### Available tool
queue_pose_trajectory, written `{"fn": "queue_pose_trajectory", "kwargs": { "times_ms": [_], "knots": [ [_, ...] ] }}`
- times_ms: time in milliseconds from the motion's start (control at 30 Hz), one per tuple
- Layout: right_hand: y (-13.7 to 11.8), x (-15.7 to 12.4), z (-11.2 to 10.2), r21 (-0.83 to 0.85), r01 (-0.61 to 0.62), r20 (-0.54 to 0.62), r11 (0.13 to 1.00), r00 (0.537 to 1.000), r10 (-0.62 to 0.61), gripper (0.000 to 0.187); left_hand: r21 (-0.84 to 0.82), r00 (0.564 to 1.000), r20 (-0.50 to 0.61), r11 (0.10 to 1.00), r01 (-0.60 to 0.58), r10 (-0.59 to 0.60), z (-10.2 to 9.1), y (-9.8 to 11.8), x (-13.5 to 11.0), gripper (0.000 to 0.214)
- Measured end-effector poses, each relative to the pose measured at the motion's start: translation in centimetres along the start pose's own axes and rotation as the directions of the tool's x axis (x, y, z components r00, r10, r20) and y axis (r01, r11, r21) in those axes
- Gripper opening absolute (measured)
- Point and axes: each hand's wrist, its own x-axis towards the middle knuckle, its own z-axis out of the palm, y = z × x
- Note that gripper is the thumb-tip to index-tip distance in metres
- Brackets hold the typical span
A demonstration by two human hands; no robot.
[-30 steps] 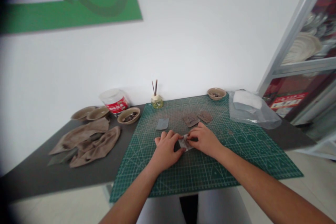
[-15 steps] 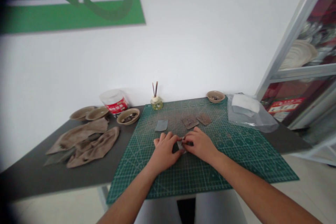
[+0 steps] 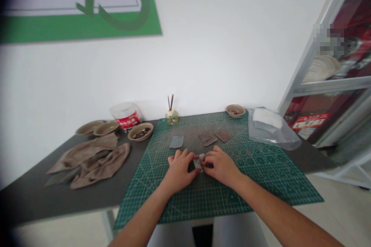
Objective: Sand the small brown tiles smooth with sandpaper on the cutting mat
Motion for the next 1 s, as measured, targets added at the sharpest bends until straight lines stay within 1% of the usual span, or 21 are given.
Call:
{"fn": "queue_pose_trajectory", "kwargs": {
  "times_ms": [67, 167, 267, 433, 500, 600, 767, 833, 900, 933, 1000],
  "knots": [
    [-0.1, 0.2, 0.2, 0.019, 0.010, 0.009, 1.000, 1.000, -0.010, 0.005, 0.003, 1.000, 0.001, 1.000, 0.000, 0.000, 0.0, 0.0, 0.0, 0.029],
    [-0.2, 0.8, 0.3, 0.017, -0.028, -0.018, 0.999, 0.999, 0.028, 0.006, 0.010, 1.000, 0.000, 1.000, 0.010, -0.010, 0.0, 0.1, 0.1, 0.029],
    [-0.2, 0.8, 0.2, 0.017, -0.051, -0.040, 0.999, 0.998, 0.052, 0.007, 0.012, 1.000, 0.000, 1.000, 0.019, -0.019, 0.1, 0.1, 0.1, 0.028],
    [0.1, 0.1, -0.4, 0.053, 0.026, 0.045, 0.998, 0.999, -0.029, 0.007, 0.006, 1.000, 0.013, 1.000, 0.020, -0.020, 0.1, 0.1, 0.1, 0.030],
    [0.4, 0.3, -0.5, 0.040, 0.013, 0.036, 0.999, 0.999, -0.015, 0.006, 0.007, 1.000, 0.019, 1.000, 0.017, -0.017, 0.0, 0.1, 0.1, 0.030],
    [0.8, 0.6, -0.6, 0.016, -0.020, -0.006, 1.000, 1.000, 0.020, 0.008, 0.009, 1.000, 0.024, 1.000, 0.018, -0.018, -0.1, 0.1, 0.0, 0.031],
    [0.9, 0.0, -0.8, 0.034, 0.023, 0.059, 0.999, 0.998, -0.025, 0.004, -0.003, 0.999, 0.041, 1.000, 0.027, -0.027, -0.3, 0.3, 0.1, 0.031],
    [0.6, 0.1, -0.7, 0.013, 0.010, 0.051, 1.000, 0.999, -0.011, 0.006, -0.005, 0.998, 0.049, 0.999, 0.036, -0.036, -0.3, 0.4, 0.1, 0.032],
    [0.2, 0.4, -0.4, -0.004, -0.004, 0.019, 1.000, 1.000, 0.004, 0.008, -0.005, 0.997, 0.052, 0.999, 0.051, -0.051, -0.4, 0.4, 0.1, 0.031],
    [0.0, 0.5, -0.3, 0.000, 0.003, 0.011, 1.000, 1.000, -0.003, 0.007, -0.007, 0.997, 0.050, 0.998, 0.055, -0.055, -0.4, 0.4, 0.1, 0.030],
    [-0.3, 0.5, -0.2, 0.021, 0.042, 0.038, 0.999, 0.998, -0.043, 0.002, -0.016, 0.998, 0.040, 0.999, 0.048, -0.047, -0.4, 0.4, 0.1, 0.028]
  ]
}}
